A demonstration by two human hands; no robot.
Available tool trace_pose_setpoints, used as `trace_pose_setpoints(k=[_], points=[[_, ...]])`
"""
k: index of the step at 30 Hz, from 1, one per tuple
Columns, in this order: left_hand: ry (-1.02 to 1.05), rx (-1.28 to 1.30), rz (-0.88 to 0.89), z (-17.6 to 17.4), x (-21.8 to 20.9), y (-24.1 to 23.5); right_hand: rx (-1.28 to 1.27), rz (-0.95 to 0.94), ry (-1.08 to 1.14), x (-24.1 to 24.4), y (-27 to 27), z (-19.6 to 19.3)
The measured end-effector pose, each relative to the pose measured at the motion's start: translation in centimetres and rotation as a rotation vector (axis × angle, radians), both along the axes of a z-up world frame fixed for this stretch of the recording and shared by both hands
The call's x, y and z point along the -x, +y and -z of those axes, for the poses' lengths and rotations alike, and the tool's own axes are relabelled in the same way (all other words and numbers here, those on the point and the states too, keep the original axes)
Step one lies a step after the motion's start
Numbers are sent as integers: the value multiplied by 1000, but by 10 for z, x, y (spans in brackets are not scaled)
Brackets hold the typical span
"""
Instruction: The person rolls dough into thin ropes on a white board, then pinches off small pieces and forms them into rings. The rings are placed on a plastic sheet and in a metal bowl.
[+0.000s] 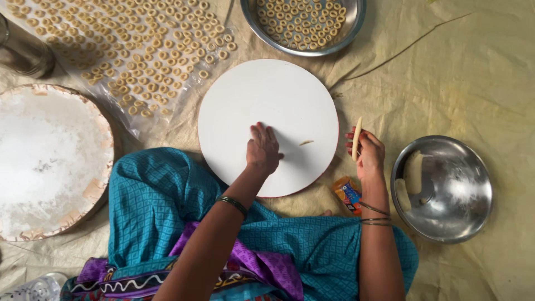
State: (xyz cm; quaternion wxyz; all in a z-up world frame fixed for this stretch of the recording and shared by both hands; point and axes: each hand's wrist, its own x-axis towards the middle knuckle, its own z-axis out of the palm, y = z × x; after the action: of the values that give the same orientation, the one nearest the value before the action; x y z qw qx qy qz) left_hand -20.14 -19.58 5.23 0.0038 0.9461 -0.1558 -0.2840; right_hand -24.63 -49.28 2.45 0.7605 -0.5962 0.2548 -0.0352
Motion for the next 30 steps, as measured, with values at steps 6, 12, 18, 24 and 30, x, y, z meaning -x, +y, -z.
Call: trace_pose_setpoints(k=[6,12,18,24,30], points=[[-130,178,-80,2,41,-50,39,-24,-10,0,2,-9],[-67,493,37,-15,73,-70,135,-69,21,2,0,-13],[-161,161,-112,7,29,2,91,47,41,0,-10,0],[-141,155,-208,17,-1,97,411,-26,54,-16,11,23],[-136,162,-224,16,-1,94,765,-310,-235,-42,105,25]])
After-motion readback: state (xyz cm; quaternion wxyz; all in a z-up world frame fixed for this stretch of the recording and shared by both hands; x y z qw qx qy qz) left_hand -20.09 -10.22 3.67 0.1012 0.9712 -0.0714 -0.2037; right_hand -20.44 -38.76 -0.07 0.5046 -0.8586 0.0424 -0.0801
